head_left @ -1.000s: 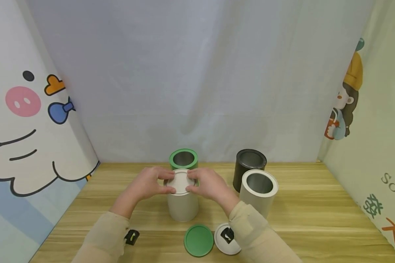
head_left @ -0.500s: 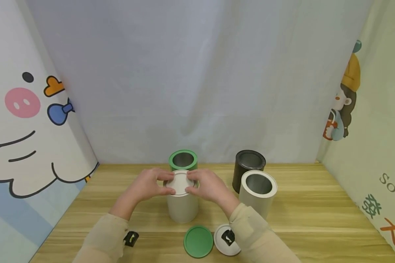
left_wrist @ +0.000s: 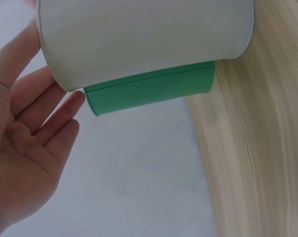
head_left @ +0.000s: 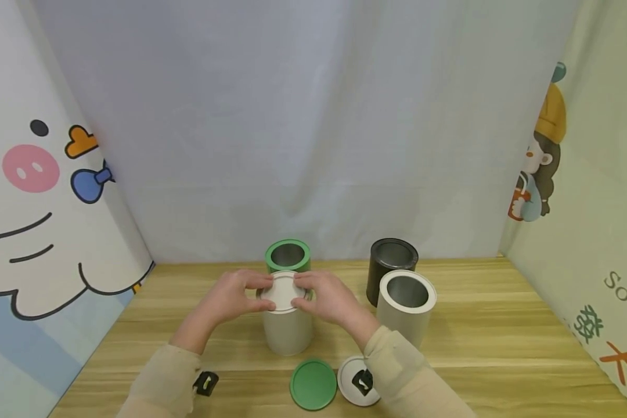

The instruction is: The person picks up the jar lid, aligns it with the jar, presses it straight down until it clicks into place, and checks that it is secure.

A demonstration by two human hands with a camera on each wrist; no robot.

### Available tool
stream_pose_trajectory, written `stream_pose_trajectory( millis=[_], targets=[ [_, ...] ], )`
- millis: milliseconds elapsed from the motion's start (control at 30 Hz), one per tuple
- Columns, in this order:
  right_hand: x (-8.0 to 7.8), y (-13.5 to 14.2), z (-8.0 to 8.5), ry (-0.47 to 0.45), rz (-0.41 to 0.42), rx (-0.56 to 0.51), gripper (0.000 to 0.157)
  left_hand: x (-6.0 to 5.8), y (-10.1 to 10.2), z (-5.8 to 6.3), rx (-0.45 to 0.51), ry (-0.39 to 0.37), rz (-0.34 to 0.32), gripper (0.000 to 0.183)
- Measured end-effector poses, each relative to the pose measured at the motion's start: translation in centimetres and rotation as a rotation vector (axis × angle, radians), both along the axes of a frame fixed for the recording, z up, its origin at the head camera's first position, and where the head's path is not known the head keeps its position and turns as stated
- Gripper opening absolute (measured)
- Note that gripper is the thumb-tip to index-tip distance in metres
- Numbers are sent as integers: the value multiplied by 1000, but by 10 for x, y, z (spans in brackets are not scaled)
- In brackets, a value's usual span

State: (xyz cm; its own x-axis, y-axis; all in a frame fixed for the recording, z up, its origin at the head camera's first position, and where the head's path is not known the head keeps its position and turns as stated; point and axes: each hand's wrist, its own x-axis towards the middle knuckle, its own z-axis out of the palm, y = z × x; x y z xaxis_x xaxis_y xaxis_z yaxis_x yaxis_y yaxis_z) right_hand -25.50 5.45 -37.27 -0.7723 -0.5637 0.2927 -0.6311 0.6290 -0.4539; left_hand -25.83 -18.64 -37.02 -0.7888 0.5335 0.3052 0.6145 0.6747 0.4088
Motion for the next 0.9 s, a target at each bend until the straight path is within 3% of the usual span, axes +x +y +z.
stream_pose_trajectory(
  millis=[567, 900],
  targets=[
    [3, 6, -17, 36, 2, -131, 42, 6, 0, -5, 51, -11, 8, 51],
    [8, 12, -27, 154, 15, -187, 38, 6, 1, -10, 43, 99, -6, 46]
  ],
)
